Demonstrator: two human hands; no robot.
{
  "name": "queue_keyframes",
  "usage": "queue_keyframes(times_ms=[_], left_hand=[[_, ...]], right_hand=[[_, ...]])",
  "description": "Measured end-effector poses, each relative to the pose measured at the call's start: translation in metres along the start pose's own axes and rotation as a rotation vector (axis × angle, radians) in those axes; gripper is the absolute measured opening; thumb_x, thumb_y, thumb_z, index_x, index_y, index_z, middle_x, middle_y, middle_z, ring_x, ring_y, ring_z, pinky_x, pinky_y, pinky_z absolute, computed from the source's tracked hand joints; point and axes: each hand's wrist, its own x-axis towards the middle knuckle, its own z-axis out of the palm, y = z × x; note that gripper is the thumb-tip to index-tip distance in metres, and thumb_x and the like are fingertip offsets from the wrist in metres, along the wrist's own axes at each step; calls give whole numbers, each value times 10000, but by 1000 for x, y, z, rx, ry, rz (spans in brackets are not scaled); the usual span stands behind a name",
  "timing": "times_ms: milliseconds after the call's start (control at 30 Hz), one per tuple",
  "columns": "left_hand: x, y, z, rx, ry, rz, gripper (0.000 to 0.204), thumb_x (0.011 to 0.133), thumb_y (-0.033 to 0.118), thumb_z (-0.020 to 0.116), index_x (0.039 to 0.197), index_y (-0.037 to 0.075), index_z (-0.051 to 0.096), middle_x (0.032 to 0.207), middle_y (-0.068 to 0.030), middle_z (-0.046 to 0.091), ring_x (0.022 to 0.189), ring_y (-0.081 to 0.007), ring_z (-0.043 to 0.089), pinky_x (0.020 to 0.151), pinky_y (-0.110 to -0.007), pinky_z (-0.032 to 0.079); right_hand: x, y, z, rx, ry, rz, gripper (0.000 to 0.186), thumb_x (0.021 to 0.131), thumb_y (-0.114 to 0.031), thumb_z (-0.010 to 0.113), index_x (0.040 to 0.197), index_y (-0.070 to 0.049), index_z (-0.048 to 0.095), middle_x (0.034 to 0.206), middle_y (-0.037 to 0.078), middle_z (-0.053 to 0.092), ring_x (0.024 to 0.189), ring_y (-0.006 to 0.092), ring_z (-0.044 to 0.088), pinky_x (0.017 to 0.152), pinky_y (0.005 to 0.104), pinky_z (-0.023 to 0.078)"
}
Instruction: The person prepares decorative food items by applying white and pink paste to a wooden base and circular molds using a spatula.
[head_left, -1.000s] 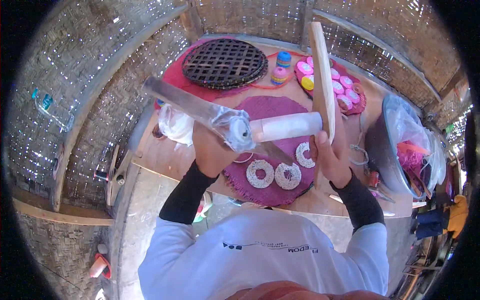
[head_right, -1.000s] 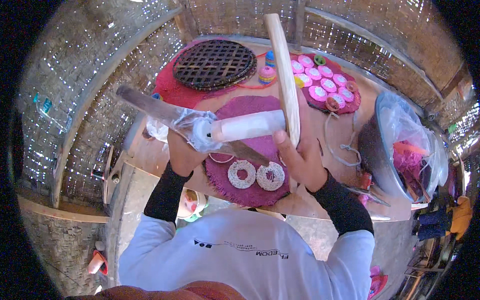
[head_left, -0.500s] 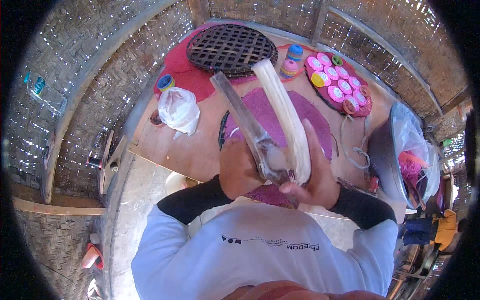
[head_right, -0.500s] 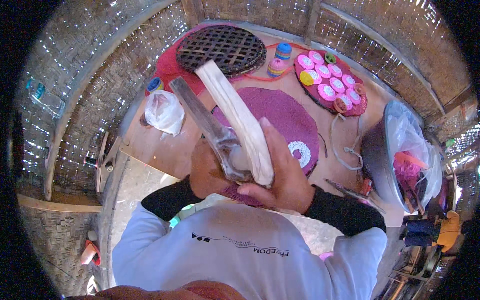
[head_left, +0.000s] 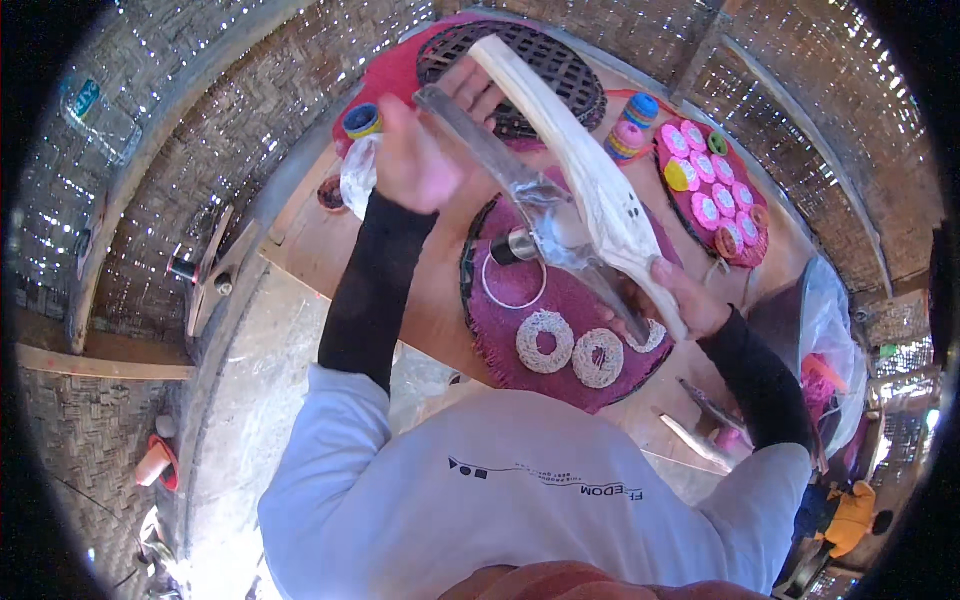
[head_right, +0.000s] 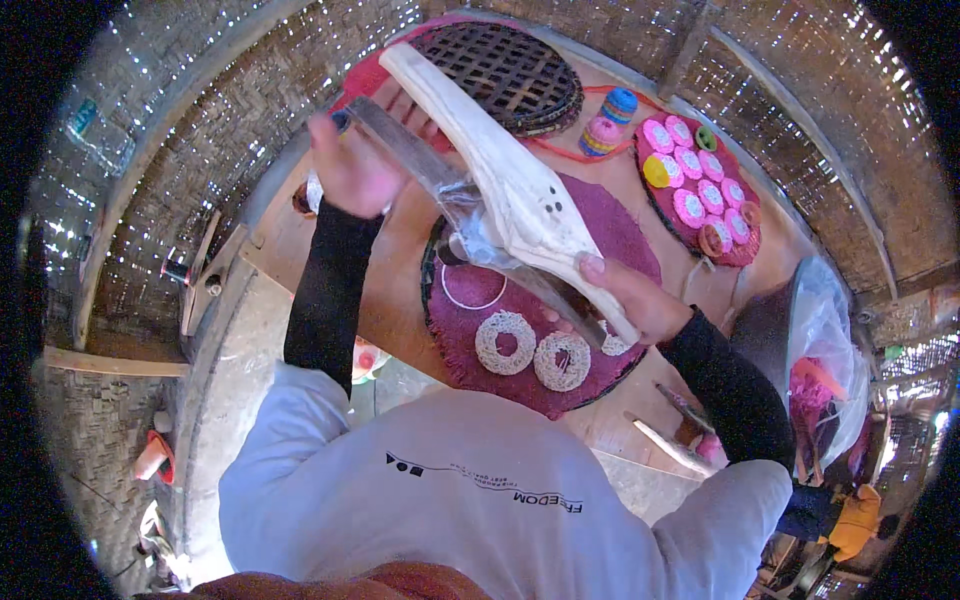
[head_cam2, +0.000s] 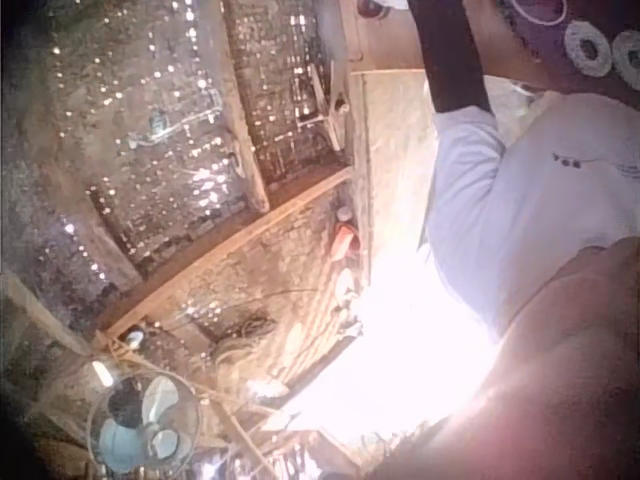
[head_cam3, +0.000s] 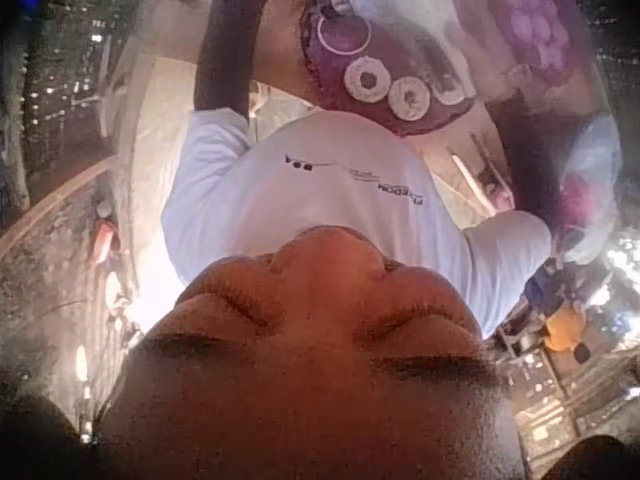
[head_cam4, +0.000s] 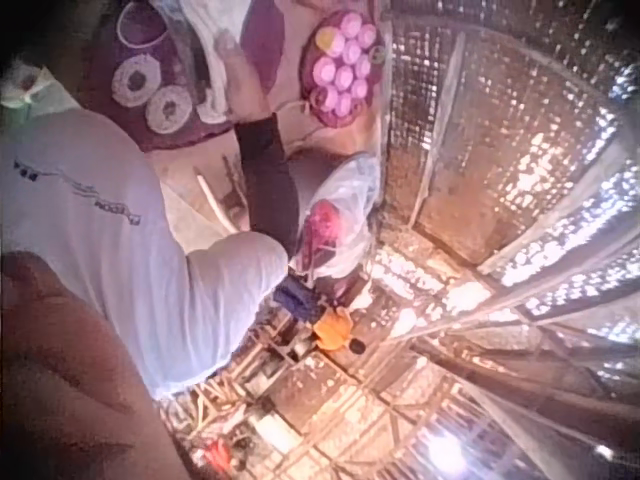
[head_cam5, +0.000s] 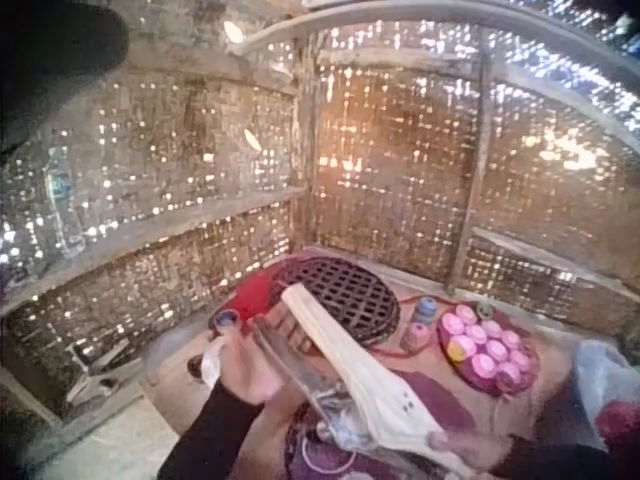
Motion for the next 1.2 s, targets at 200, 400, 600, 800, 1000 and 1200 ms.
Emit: queue_keyframes(times_ms=[200,400,600,800,1000,1200], left_hand=[[2,-22,-26,-538,-254,-58,859,648,765,403,1150,69,390,1038,-65,449,1063,-280,387,907,-449,318],[-14,-30,-30,-643,-175,-83,441,807,538,431,894,111,497,825,-14,451,865,-225,410,771,-389,370],[-20,-27,-55,-673,-331,-49,404,840,484,369,868,112,523,837,-15,466,953,-262,431,720,-450,429],[-30,-28,-52,-600,-151,-30,351,828,437,406,815,106,520,809,-13,469,911,-258,457,722,-444,430],[-40,-44,-42,-594,76,-5,310,793,405,454,766,103,518,783,-11,491,847,-246,497,734,-400,428],[-35,-58,-43,-621,138,25,269,792,368,473,717,112,504,719,-15,506,801,-243,513,720,-386,427]], right_hand=[[16,1,-26,-20,-104,211,620,869,-518,323,1257,-34,333,1009,156,531,853,195,559,753,310,475],[31,-7,-21,-137,-126,330,658,862,-557,274,1234,-23,365,998,146,538,833,185,564,760,307,480],[42,7,-19,-252,-71,270,647,872,-546,266,1193,-2,408,960,109,547,777,143,561,721,282,485],[45,12,-19,-317,-36,259,620,878,-535,276,1152,-9,458,879,81,563,702,113,549,640,253,481],[30,0,-14,-324,57,297,623,868,-553,288,1129,-23,486,801,75,572,611,111,542,535,234,466],[23,-15,-24,-522,173,333,647,826,-598,355,962,-6,577,644,54,555,497,115,516,420,249,417]])
